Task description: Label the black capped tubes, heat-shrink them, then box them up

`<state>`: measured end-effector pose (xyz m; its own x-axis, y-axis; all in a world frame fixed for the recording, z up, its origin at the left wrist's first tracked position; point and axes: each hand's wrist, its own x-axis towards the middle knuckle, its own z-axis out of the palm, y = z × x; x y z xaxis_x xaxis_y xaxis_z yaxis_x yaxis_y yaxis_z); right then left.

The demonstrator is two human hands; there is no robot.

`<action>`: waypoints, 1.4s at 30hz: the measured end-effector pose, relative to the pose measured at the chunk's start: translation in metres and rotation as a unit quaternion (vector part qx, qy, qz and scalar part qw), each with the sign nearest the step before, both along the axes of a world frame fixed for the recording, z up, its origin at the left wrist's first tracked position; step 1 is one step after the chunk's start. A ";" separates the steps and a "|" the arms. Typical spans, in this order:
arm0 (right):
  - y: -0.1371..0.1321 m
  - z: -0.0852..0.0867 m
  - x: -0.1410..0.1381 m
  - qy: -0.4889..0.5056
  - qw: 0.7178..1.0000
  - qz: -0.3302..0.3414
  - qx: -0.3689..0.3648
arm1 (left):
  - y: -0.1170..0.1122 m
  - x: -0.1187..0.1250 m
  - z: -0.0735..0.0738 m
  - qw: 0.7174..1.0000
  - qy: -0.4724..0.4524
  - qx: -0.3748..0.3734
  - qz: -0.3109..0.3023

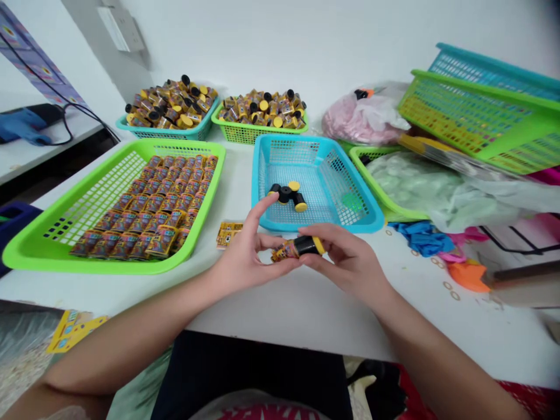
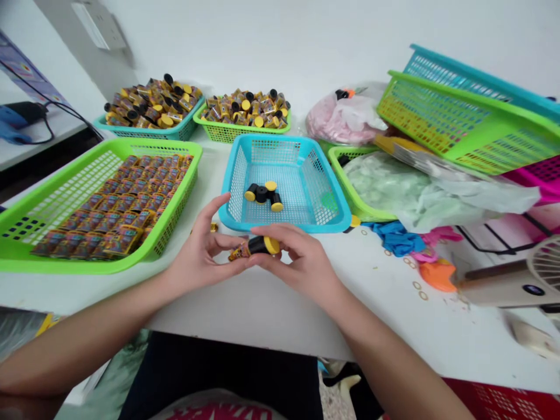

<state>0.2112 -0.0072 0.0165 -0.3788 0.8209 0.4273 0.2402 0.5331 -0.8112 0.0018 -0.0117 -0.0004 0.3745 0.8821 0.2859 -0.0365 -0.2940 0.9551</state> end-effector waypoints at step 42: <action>-0.025 -0.005 -0.032 -0.110 0.898 -0.060 0.422 | -0.040 -0.001 0.028 0.992 -0.091 -0.024 0.083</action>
<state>0.1794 -0.0326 0.0111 -0.4613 0.2807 0.8417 0.4419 0.8953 -0.0564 0.0008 -0.0516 0.0279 0.1691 0.9417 0.2909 -0.1643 -0.2641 0.9504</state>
